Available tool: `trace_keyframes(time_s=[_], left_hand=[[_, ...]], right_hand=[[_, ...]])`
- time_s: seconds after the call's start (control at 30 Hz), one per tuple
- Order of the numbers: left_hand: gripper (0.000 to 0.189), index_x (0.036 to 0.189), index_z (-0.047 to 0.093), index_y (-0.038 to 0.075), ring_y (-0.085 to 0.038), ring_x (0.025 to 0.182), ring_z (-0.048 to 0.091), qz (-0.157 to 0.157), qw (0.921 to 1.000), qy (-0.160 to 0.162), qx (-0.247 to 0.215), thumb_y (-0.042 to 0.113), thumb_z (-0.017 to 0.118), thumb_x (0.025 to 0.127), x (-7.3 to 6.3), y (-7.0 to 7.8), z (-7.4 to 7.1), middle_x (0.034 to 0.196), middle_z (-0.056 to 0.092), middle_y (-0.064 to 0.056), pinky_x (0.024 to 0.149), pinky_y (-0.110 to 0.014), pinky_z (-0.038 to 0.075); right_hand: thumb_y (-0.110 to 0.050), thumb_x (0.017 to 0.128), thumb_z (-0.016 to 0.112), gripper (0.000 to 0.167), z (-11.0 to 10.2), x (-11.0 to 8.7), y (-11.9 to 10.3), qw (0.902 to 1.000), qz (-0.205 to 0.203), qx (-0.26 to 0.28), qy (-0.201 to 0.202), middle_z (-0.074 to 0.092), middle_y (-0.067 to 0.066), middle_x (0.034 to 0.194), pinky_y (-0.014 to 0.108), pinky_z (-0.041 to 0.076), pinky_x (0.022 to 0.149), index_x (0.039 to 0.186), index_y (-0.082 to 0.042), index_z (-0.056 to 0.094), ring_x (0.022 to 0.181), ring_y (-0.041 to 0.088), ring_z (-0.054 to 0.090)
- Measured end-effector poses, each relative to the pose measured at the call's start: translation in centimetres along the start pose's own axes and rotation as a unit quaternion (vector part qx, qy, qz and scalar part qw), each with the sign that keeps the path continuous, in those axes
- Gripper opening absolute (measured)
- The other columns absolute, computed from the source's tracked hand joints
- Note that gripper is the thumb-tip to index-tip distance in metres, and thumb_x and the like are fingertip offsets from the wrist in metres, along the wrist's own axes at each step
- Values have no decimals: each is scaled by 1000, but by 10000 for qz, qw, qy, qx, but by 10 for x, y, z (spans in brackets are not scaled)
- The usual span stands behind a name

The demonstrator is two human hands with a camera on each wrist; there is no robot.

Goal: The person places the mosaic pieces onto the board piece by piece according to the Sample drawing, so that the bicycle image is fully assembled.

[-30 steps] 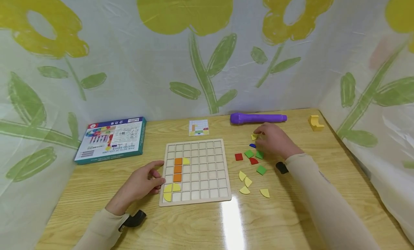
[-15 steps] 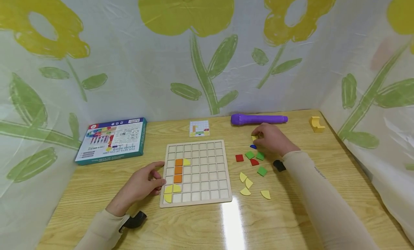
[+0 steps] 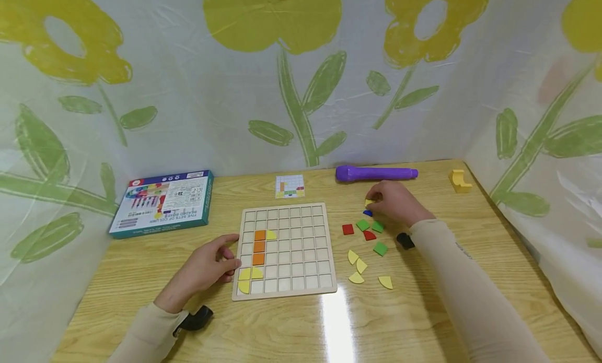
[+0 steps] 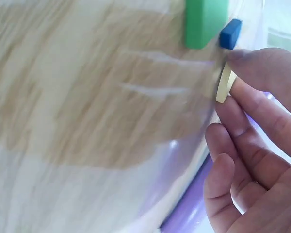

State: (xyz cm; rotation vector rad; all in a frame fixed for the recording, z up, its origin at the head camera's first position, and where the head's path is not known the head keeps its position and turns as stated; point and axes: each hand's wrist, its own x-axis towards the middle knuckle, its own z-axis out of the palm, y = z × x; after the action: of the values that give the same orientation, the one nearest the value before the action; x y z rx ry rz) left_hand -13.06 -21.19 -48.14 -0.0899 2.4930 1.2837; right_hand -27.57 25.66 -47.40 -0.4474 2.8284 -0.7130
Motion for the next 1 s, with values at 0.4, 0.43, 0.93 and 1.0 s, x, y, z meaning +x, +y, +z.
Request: trace_keyframes(time_s=[0.4, 0.43, 0.93, 1.0], left_hand=[[64, 161, 50, 13, -19, 71, 64, -36, 10000, -19, -82, 9, 74, 102, 0, 1, 0, 105, 63, -10, 64, -29, 58], [64, 161, 50, 13, -19, 71, 64, -39, 10000, -16, -73, 9, 74, 102, 0, 1, 0, 105, 63, -10, 64, -29, 58], [64, 160, 50, 13, -18, 71, 64, -23, 10000, -13, -32, 9, 75, 101, 1, 0, -1, 105, 63, -10, 64, -29, 58], [63, 160, 50, 13, -18, 71, 64, -39, 10000, -15, -7, 10, 75, 101, 2, 0, -1, 105, 63, -10, 65, -29, 59]], right_hand=[[-23, 93, 86, 27, 34, -27, -88, 9971, -747, 15, 151, 78, 4, 111, 48, 60, 98, 116, -10, 80, 106, 25, 73], [-23, 92, 87, 25, 40, -29, -99, 9960, -874, -54, 146, 78, 2, 109, 46, 60, 97, 114, -11, 81, 104, 23, 72], [-27, 89, 88, 15, 114, -57, -219, 9738, -2217, -453, -222, 74, -7, 98, 28, 57, 80, 100, -18, 83, 91, 10, 62], [-26, 88, 87, 14, 121, -58, -224, 9702, -2360, -525, -175, 74, -7, 97, 25, 56, 79, 99, -18, 84, 91, 9, 62]])
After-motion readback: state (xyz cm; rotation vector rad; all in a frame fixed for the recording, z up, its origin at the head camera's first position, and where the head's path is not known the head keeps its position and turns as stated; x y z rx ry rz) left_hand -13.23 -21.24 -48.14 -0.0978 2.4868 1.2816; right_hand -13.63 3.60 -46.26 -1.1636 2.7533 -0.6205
